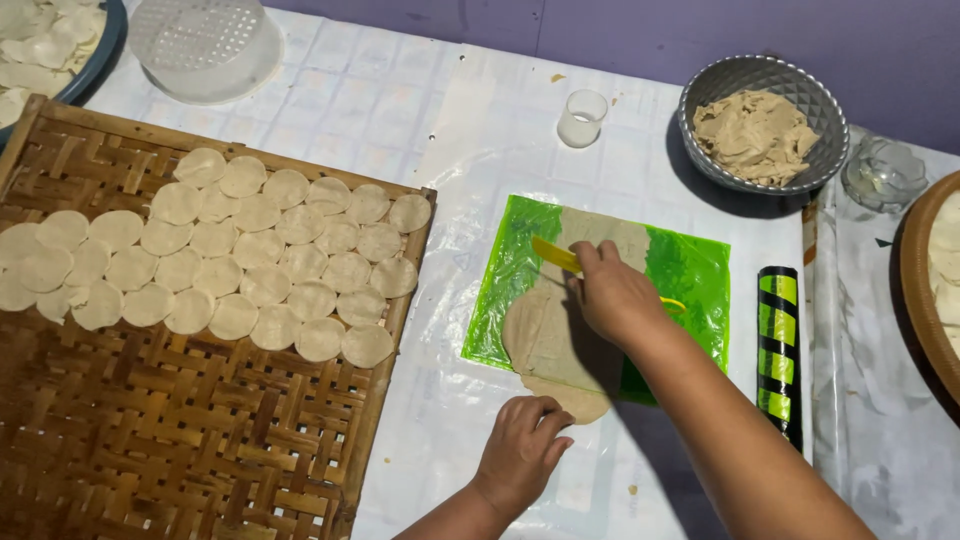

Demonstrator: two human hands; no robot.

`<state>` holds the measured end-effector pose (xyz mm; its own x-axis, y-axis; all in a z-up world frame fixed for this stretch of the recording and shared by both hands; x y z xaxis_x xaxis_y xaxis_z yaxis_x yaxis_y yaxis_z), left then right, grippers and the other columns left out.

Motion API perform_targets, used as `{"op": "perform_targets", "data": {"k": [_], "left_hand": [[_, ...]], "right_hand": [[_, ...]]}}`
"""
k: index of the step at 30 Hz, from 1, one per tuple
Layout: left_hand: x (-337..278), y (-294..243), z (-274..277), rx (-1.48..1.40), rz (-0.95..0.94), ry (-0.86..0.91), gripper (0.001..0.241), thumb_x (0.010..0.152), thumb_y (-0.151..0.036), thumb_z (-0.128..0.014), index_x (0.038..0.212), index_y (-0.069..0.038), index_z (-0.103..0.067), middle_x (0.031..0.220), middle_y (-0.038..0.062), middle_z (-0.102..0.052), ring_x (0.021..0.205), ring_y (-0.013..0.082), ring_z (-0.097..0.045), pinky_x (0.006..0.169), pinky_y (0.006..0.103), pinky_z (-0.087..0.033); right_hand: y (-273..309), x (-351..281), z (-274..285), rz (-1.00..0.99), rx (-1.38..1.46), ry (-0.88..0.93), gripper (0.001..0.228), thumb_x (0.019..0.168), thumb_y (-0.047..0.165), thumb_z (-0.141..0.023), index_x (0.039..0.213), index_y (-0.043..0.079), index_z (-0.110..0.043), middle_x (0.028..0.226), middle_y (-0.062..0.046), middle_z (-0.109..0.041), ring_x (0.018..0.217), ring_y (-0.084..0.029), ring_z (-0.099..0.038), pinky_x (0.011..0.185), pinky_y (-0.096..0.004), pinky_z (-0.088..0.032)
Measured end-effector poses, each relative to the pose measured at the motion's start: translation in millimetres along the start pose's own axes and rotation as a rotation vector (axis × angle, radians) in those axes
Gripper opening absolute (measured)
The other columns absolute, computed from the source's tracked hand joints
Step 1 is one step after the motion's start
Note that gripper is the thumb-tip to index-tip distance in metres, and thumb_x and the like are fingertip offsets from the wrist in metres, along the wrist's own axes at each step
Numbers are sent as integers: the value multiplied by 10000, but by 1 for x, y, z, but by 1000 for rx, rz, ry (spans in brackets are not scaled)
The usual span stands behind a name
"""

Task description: Rolling out dough on a mat and arranging small pastry disks on a woven wooden tray for drying.

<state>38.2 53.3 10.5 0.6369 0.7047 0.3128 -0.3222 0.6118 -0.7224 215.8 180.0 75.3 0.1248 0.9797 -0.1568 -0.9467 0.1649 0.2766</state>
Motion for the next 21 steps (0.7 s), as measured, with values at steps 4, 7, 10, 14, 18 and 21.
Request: {"op": "perform_targets", "data": {"k": [4,7,10,14,18,21], "left_hand": [[20,0,1,103,17,14,428,728,-189,-847,1088,-73,-646,1117,104,-614,1079,308,-584,905,473,-450],[31,5,-3,139,-19,90,373,767,-180,-832,1070,-79,-639,1114,102,-617,1063,303,-589,890,447,-472],[22,16,-19,187,-122,149,296,844,-130,-795,1094,-77,-645,1104,98,-621,1051,288,-605,887,412,-501],[29,7,-13,166,-146,96,219,890,-109,-768,1079,-80,-660,1085,81,-636,1035,277,-622,869,392,-521],[38,-1,0,52,-124,74,251,841,-169,-787,1027,-51,-666,1044,110,-634,983,310,-612,841,419,-517],[40,0,-1,62,-157,79,231,855,-163,-775,1025,-53,-664,1039,112,-639,973,312,-621,842,420,-522]], "right_hand": [[-20,-39,21,-92,199,-179,434,941,279,-647,1329,109,-548,1197,-214,-612,1036,-456,-640,848,-534,-520],[-64,-70,3,-77,333,-283,449,949,276,-663,1322,49,-558,1239,-228,-631,1097,-435,-646,894,-485,-530],[-101,-107,-10,-261,387,-264,476,947,277,-667,1346,41,-558,1232,-228,-651,1091,-406,-664,892,-465,-525],[-142,-149,-36,-356,448,-317,515,936,292,-669,1356,20,-547,1186,-227,-688,1062,-370,-702,873,-438,-544],[-155,-183,-56,-492,456,-264,495,935,301,-661,1345,35,-583,1131,-224,-721,1023,-364,-716,863,-433,-547],[-160,-197,-73,-507,493,-254,507,929,305,-658,1350,33,-581,1118,-220,-730,1011,-353,-724,859,-426,-553]]}}
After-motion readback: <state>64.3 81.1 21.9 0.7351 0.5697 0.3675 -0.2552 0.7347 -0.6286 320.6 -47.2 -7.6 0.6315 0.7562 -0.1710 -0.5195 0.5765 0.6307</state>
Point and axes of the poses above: each hand's wrist, its own x-axis towards the middle knuckle, its own z-axis out of the back of the hand, y = z × x, the point moved 6 cm from there along x, towards the middle knuckle
